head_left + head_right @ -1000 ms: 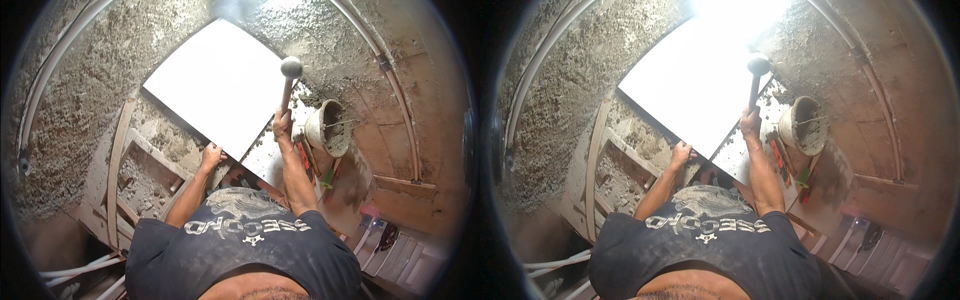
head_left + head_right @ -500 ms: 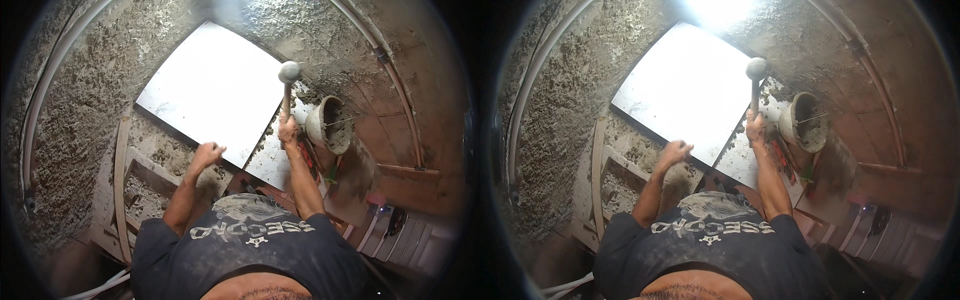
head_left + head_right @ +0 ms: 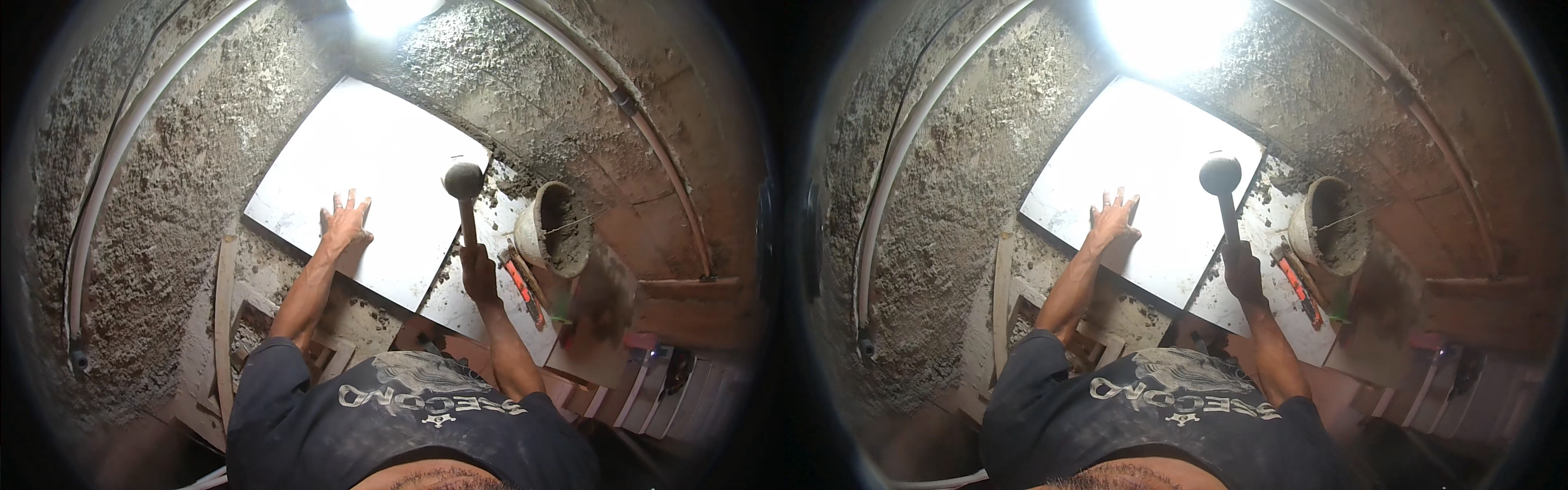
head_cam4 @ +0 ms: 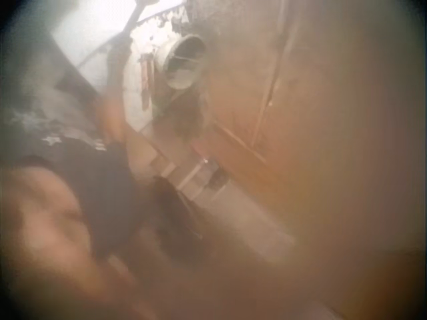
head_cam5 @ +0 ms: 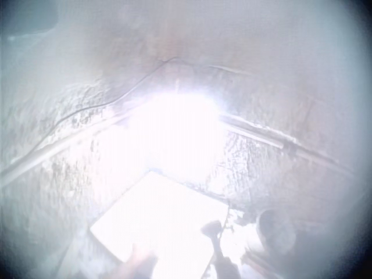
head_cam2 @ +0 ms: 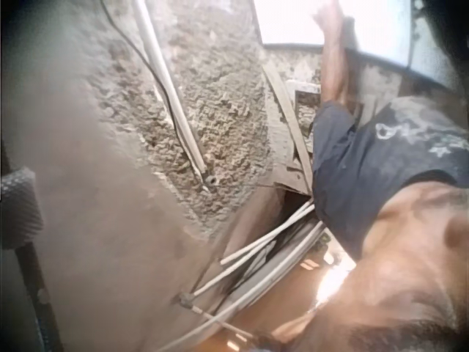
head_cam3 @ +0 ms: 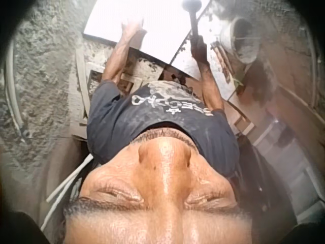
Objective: The person places a tile onto a bed of mortar and taps it into position using a rubber mallet, then checks the alignment using a level.
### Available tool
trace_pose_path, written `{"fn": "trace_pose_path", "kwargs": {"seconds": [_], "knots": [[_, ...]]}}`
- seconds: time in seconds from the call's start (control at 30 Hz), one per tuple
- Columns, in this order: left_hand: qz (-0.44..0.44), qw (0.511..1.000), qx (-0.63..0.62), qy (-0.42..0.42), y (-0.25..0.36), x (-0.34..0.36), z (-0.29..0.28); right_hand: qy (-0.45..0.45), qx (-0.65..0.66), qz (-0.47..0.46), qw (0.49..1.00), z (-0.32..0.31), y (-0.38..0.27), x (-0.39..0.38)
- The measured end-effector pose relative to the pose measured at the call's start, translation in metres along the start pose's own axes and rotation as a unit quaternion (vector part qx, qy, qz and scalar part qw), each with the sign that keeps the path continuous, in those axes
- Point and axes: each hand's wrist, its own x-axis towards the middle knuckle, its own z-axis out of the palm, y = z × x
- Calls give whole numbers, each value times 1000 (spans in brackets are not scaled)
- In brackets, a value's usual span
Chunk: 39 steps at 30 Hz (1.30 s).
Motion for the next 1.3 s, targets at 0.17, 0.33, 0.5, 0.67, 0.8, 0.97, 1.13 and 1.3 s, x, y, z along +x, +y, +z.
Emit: {"fn": "trace_pose_path", "kwargs": {"seconds": [0.17,0.33,0.5,0.67,0.8,0.97,1.13,1.3], "knots": [[-9,1000,17,-5,13,-2,-3,-55,-67,6,996,9,55,-13],[-25,999,20,-11,4,2,6,13,-97,-171,980,0,19,-19],[-12,1000,19,-1,11,0,1,-118,-90,27,989,-2,45,-43],[-7,1000,12,12,9,4,5,-90,59,14,994,-14,8,-52],[-7,1000,14,6,7,0,3,-84,-62,-104,989,-15,31,-66],[6,999,25,20,9,2,6,-164,-81,83,980,-15,39,-65],[-1,999,30,24,6,2,9,-83,-5,-61,995,-20,45,-72],[0,999,25,23,6,4,11,-205,-116,57,970,-34,62,-82]]}}
